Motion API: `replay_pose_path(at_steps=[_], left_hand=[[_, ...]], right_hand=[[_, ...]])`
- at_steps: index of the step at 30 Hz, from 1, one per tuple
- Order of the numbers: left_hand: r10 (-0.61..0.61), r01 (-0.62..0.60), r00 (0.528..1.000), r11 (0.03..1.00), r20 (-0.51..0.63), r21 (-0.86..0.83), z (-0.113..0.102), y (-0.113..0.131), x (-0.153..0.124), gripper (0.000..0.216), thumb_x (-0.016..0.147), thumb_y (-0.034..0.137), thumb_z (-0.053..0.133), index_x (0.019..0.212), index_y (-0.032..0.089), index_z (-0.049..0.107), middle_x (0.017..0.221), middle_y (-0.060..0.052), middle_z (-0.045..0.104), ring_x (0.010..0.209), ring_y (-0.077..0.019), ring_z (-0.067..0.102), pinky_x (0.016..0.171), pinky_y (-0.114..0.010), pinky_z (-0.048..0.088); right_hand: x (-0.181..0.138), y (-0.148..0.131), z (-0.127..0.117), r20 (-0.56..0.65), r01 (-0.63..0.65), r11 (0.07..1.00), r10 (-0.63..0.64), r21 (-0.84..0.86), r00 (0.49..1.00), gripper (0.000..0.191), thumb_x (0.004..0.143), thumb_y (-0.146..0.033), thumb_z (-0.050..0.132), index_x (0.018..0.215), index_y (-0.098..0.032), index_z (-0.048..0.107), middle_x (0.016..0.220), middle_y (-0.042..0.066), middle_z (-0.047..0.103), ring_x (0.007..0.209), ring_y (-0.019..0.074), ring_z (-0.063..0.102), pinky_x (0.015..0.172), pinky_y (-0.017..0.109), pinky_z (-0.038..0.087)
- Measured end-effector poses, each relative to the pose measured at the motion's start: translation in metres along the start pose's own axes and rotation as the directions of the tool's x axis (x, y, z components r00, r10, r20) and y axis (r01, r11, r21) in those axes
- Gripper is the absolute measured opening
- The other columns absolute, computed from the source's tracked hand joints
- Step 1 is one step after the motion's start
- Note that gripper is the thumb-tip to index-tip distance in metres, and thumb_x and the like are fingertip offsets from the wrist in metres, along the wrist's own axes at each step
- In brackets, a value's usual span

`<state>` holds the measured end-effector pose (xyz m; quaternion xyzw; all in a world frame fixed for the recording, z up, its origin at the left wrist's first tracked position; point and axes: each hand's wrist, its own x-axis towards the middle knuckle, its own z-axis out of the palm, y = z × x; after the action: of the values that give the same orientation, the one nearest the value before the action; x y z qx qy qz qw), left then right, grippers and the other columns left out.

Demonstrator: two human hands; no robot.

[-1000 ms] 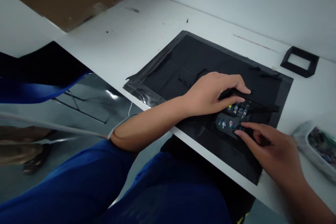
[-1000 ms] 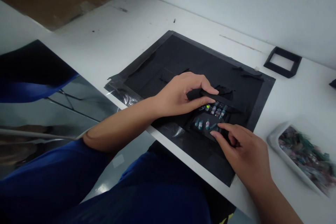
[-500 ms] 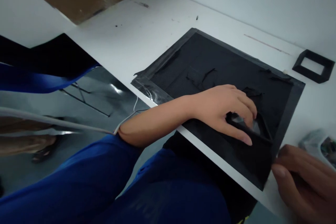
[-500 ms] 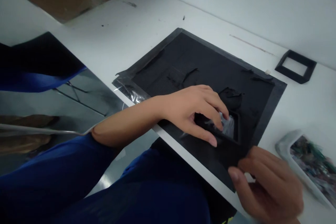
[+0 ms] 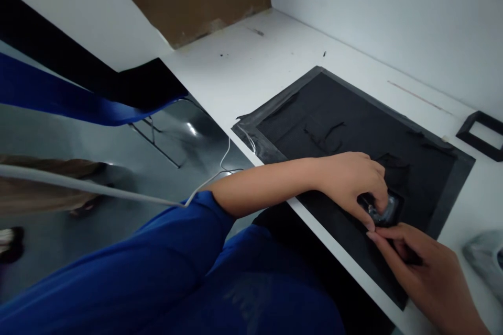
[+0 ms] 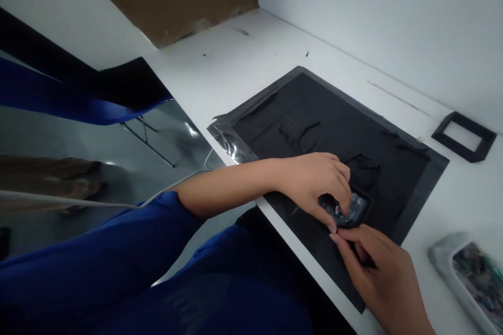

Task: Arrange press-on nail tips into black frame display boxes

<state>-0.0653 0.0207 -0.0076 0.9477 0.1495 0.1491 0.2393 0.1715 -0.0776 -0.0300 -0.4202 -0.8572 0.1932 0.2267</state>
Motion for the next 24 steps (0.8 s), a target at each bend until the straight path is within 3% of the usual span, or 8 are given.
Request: replay_pose_path(at_steps=[5, 10, 13, 18, 22, 24], left_hand=[[0.032, -0.035, 0.998, 0.998, -0.058, -0.051, 0.005, -0.005, 0.001, 0.025, 0.086, 0.049, 0.071, 0.097, 0.027, 0.075, 0.097, 0.004, 0.078, 0.096, -0.0155, 0.067, 0.083, -0.029, 0.048], [0.034, -0.063, 0.976, 0.990, -0.215, -0.128, 0.007, -0.005, 0.000, 0.028, 0.093, 0.046, 0.062, 0.098, 0.023, 0.076, 0.099, -0.001, 0.078, 0.095, -0.0128, 0.069, 0.091, -0.024, 0.050], [0.041, -0.085, 0.955, 0.987, -0.295, -0.139, 0.009, 0.005, -0.008, 0.031, 0.091, 0.046, 0.066, 0.103, 0.020, 0.076, 0.106, -0.004, 0.078, 0.102, -0.0131, 0.070, 0.097, -0.023, 0.049], [-0.031, 0.031, 0.986, 1.000, -0.164, 0.002, 0.027, 0.028, -0.027, 0.062, 0.078, 0.060, 0.075, 0.128, 0.024, 0.065, 0.129, -0.006, 0.071, 0.121, -0.0215, 0.065, 0.115, -0.037, 0.039], [-0.089, 0.112, 0.988, 0.975, -0.126, 0.192, 0.045, 0.037, -0.033, 0.035, 0.084, 0.042, 0.073, 0.116, 0.028, 0.070, 0.133, -0.003, 0.069, 0.125, -0.0229, 0.063, 0.112, -0.041, 0.042], [-0.117, 0.158, 0.978, 0.957, -0.173, 0.244, 0.055, 0.040, -0.031, 0.029, 0.088, 0.032, 0.066, 0.116, 0.026, 0.071, 0.148, -0.006, 0.058, 0.131, -0.0251, 0.060, 0.111, -0.043, 0.042]], right_hand=[[0.001, 0.002, 0.003, -0.009, 0.024, 0.996, -0.024, -0.082, 1.000, 0.028, 0.095, -0.044, 0.062, 0.082, -0.021, 0.069, 0.055, -0.006, 0.047, 0.047, 0.0080, 0.046, 0.048, 0.021, 0.040], [-0.003, 0.013, 0.010, -0.049, 0.091, 0.953, -0.110, -0.290, 0.993, 0.032, 0.096, -0.050, 0.060, 0.089, -0.020, 0.071, 0.072, 0.000, 0.067, 0.057, 0.0116, 0.059, 0.055, 0.024, 0.043], [-0.006, 0.017, 0.014, -0.068, 0.147, 0.930, -0.179, -0.337, 0.981, 0.028, 0.097, -0.045, 0.059, 0.088, -0.020, 0.069, 0.073, 0.001, 0.068, 0.063, 0.0132, 0.062, 0.059, 0.025, 0.044], [-0.004, 0.019, 0.017, -0.106, 0.152, 0.927, -0.199, -0.342, 0.974, 0.029, 0.098, -0.046, 0.057, 0.086, -0.020, 0.062, 0.075, 0.001, 0.065, 0.065, 0.0128, 0.061, 0.060, 0.024, 0.045], [-0.002, 0.018, 0.020, -0.120, 0.159, 0.923, -0.213, -0.349, 0.970, 0.031, 0.098, -0.047, 0.056, 0.085, -0.020, 0.061, 0.068, -0.001, 0.059, 0.058, 0.0123, 0.056, 0.057, 0.024, 0.045], [-0.002, 0.015, 0.023, -0.101, 0.189, 0.912, -0.240, -0.363, 0.965, 0.030, 0.097, -0.046, 0.057, 0.086, -0.019, 0.063, 0.073, 0.002, 0.064, 0.066, 0.0147, 0.061, 0.063, 0.026, 0.048]])
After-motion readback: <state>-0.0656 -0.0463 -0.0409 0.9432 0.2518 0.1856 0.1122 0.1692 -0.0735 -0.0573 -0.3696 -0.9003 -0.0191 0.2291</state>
